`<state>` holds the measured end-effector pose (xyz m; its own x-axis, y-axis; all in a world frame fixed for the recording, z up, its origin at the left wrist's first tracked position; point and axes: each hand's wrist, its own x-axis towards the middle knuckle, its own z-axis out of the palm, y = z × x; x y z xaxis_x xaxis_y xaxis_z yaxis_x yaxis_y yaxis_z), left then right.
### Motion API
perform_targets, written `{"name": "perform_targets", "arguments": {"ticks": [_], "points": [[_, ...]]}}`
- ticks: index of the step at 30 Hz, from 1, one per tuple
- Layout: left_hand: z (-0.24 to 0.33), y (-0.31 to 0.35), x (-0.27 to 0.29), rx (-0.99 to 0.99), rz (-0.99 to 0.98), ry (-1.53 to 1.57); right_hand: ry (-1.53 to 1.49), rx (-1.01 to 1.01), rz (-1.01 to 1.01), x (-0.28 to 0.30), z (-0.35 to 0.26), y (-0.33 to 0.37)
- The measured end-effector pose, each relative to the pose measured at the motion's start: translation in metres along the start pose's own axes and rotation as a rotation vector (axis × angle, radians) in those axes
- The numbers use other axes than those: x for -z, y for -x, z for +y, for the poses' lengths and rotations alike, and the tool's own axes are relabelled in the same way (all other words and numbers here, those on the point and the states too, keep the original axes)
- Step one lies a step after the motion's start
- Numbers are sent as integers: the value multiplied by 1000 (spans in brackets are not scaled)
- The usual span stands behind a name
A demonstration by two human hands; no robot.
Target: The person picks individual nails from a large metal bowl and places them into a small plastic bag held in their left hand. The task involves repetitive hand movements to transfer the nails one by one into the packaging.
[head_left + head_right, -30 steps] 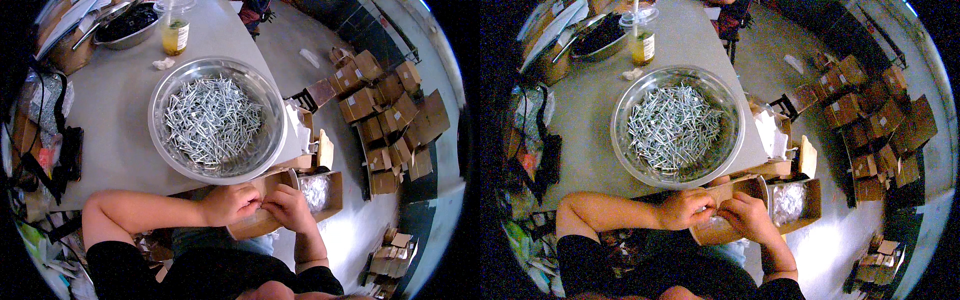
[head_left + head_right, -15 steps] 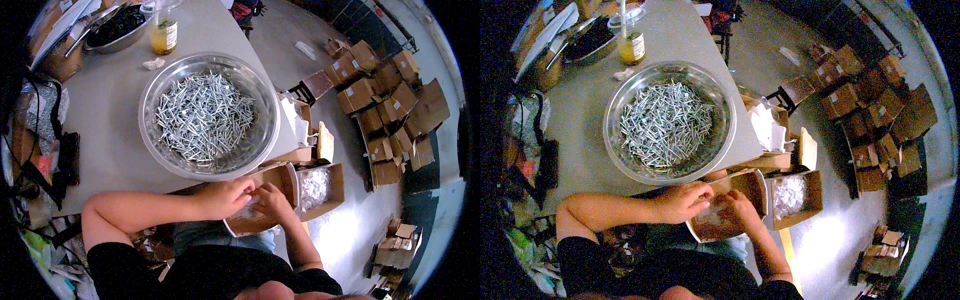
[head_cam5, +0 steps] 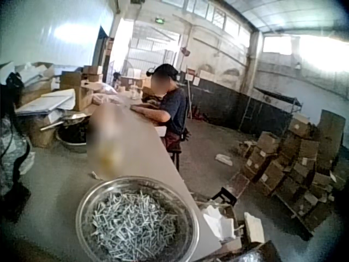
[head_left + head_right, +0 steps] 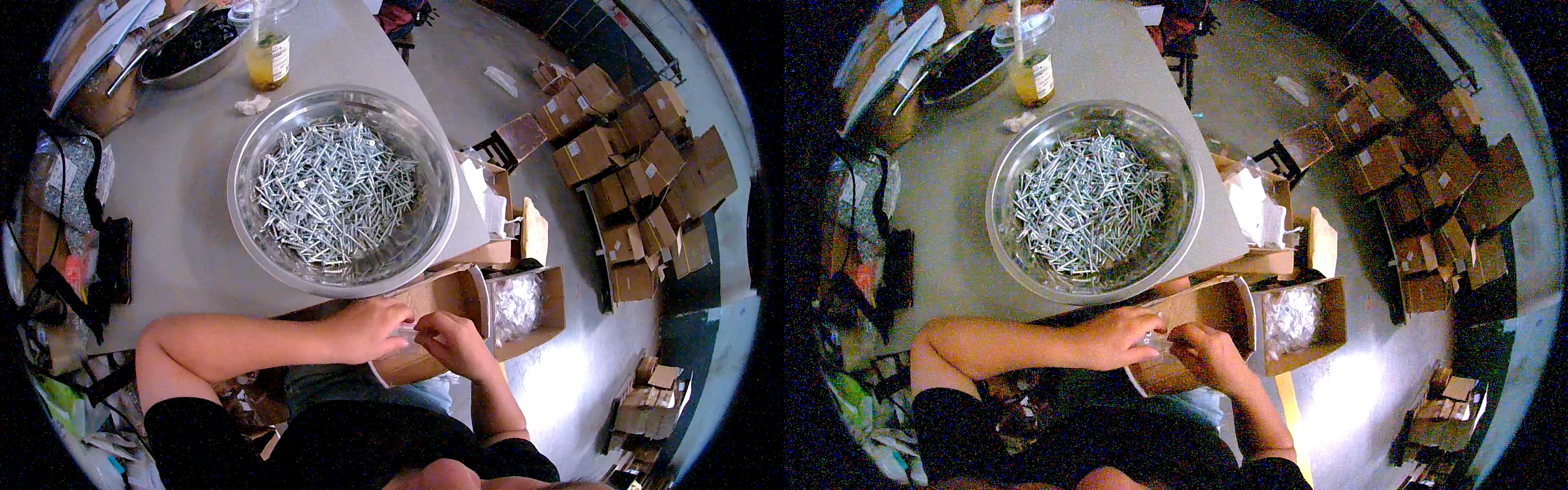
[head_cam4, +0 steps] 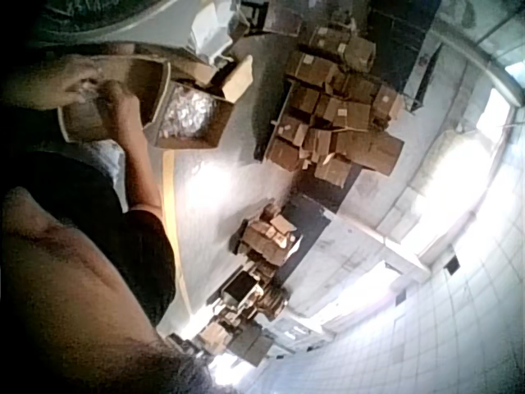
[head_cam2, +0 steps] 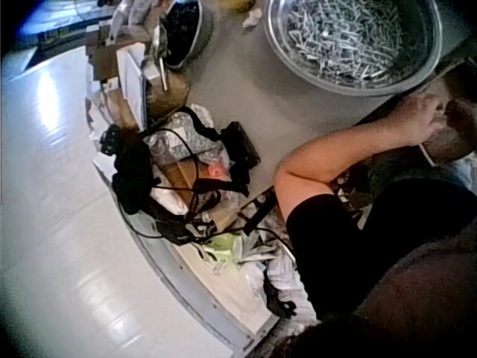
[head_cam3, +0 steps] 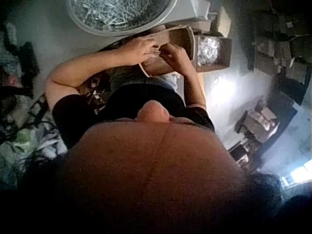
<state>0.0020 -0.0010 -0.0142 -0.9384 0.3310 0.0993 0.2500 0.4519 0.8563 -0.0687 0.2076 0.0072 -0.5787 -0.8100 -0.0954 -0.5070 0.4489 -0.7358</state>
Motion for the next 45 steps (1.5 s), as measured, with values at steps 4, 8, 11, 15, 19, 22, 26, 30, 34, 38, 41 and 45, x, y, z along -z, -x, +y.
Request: {"name": "perform_targets", "arguments": {"ticks": [4,8,11,15,19,22,26,30,34,38,41,45], "points": [[5,-6,8,93,-62,209,-84,-6,7,13,-27,-7],[1,-4,5,71,35,223,57,151,99,48,-39,-28],[7,0,10,113,10,149,148,377,192,67,-75,-65],[-1,-2,1,16,76,221,285,509,40,71,-101,-128],[2,-3,2,56,63,274,524,513,-185,49,-100,-169],[11,-4,11,33,65,157,506,509,-262,48,-101,-172],[-3,-4,-2,20,-5,209,545,523,-301,46,-92,-177],[0,-6,-3,36,-62,251,549,466,-306,47,-93,-178],[11,-4,5,102,-122,337,521,425,-367,56,-93,-180],[13,-6,14,80,-77,368,478,360,-344,57,-95,-177],[-6,-10,-5,-11,13,470,496,404,-318,55,-92,-178],[-7,-10,-7,2,-60,508,483,408,-363,55,-92,-181]]}}
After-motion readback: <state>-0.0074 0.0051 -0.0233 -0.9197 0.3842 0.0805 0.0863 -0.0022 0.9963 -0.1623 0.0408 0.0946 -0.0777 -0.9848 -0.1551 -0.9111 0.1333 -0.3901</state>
